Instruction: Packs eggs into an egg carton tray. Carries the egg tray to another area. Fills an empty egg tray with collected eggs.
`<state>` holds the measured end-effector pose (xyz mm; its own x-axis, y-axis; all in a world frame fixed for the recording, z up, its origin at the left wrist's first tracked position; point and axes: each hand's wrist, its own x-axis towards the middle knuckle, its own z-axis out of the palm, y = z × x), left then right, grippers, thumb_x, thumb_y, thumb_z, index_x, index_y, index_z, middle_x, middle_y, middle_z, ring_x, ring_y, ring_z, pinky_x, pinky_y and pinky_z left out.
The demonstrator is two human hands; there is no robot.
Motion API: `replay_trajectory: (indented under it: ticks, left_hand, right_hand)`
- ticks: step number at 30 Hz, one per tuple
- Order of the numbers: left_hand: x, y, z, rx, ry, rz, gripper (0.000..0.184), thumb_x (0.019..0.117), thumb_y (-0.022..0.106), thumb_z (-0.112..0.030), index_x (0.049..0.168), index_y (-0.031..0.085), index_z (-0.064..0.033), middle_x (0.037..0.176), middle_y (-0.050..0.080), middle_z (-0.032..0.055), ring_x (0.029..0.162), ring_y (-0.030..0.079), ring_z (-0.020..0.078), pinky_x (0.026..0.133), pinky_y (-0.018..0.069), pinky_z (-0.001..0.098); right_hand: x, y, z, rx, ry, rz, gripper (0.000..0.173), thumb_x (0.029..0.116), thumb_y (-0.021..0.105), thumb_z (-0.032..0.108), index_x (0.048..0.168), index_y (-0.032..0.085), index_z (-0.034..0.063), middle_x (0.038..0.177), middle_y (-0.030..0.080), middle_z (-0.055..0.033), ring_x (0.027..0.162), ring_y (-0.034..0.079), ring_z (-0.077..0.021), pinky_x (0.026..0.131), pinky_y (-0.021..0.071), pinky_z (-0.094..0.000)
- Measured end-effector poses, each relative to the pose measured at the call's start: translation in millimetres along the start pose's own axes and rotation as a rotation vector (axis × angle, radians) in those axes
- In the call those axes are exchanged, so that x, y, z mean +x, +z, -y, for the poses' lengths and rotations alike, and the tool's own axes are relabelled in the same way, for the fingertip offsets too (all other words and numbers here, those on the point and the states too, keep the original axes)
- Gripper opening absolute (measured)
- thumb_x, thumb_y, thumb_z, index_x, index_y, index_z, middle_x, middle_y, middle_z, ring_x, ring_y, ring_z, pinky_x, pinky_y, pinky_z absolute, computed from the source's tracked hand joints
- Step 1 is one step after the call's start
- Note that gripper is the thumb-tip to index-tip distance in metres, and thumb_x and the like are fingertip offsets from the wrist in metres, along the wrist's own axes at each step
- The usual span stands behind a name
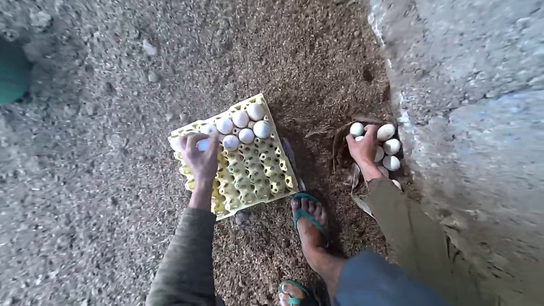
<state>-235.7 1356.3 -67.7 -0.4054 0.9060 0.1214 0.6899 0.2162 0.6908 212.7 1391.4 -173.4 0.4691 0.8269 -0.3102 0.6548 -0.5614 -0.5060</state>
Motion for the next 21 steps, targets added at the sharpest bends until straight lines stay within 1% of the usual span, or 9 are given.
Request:
replay_trajectory:
  ticks: [3,5,11,13,14,16,17,19,21]
  left_hand:
    - [-3,2,17,0.01,0.092,0.012,0.038,0.0939,0.073,-0.035,0.108,0.067,-0.0001,0.128,0.056,0.0227,0.129,0.049,0.0331,0.11,0.0394,0.0464]
    - [-5,8,17,0.071,0.121,0.083,0.038,0.0966,0.07,-0.032,0.11,0.066,0.0033,0.131,0.056,0.0272,0.131,0.049,0.0383,0.111,0.0406,0.0497]
    - [-7,7,15,0.104,0.141,0.195,0.043,0.1071,0.048,-0.027,0.12,0.06,0.0124,0.126,0.057,0.0342,0.117,0.058,0.0401,0.101,0.0485,0.0477]
    - [-12,3,12,0.045,0.157,0.139,0.045,0.1057,0.049,-0.025,0.126,0.056,0.0139,0.13,0.055,0.0358,0.121,0.057,0.039,0.104,0.0474,0.0457]
    - [-15,-1,8,0.015,0.145,0.114,0.047,0.1051,0.05,-0.024,0.131,0.051,0.0145,0.133,0.053,0.0355,0.124,0.055,0.0377,0.106,0.0458,0.045]
    - [-20,-9,-1,-0.012,0.107,0.062,0.052,0.105,0.05,-0.024,0.14,0.043,0.0139,0.138,0.051,0.033,0.128,0.053,0.0326,0.108,0.0438,0.0415]
    - [-24,-13,-6,-0.013,0.099,0.026,0.055,0.105,0.05,-0.025,0.142,0.04,0.0145,0.138,0.051,0.0322,0.127,0.053,0.0301,0.108,0.044,0.0391]
    - [-29,-18,-15,-0.044,0.1,-0.035,0.057,0.105,0.05,-0.025,0.141,0.036,0.0167,0.134,0.052,0.0305,0.123,0.054,0.0253,0.104,0.0451,0.0344]
    - [-35,-17,-25,-0.099,0.118,-0.071,0.06,0.1037,0.053,-0.025,0.14,0.034,0.0187,0.13,0.053,0.0287,0.117,0.056,0.0205,0.1,0.0469,0.0309]
  right_hand:
    - [-6,-1,6,0.069,-0.057,0.001,0.054,0.091,0.073,0.021,0.134,0.053,-0.0041,0.131,0.058,-0.0307,0.12,0.06,-0.0454,0.1,0.0494,-0.0614]
    - [-5,-2,0,0.124,-0.085,0.009,0.06,0.0912,0.073,0.019,0.142,0.048,-0.0006,0.137,0.057,-0.0274,0.124,0.06,-0.0419,0.103,0.0504,-0.0587]
    - [4,-6,-17,0.15,-0.093,0.062,0.062,0.0954,0.072,0.033,0.144,0.051,0.0012,0.143,0.055,-0.0252,0.131,0.056,-0.0384,0.109,0.0474,-0.0545]
    - [-8,-14,-20,0.393,-0.038,0.097,0.061,0.0986,0.068,0.032,0.146,0.048,-0.0011,0.144,0.054,-0.0246,0.133,0.055,-0.034,0.112,0.0454,-0.0509]
    - [-18,-21,-22,0.583,0.021,0.126,0.057,0.1009,0.064,0.033,0.146,0.048,0.0013,0.139,0.059,-0.0198,0.126,0.06,-0.0268,0.107,0.0501,-0.0451]
    - [-41,-43,-26,0.985,0.13,0.242,0.044,0.1043,0.053,0.039,0.138,0.052,0.0117,0.11,0.068,-0.0086,0.085,0.068,-0.0157,0.073,0.0592,-0.0335]
    - [-47,-57,-33,1.141,0.146,0.346,0.042,0.1031,0.049,0.04,0.137,0.051,0.0159,0.111,0.069,-0.0069,0.076,0.066,-0.0149,0.063,0.0572,-0.0315]
    - [-46,-80,-51,1.368,0.118,0.499,0.044,0.0958,0.046,0.032,0.139,0.048,0.0222,0.13,0.066,-0.008,0.075,0.067,-0.0159,0.053,0.0519,-0.0285]
    - [-35,-101,-59,1.408,0.065,0.516,0.048,0.0945,0.044,0.027,0.142,0.041,0.027,0.129,0.065,-0.0122,0.073,0.068,-0.0199,0.047,0.0503,-0.0283]
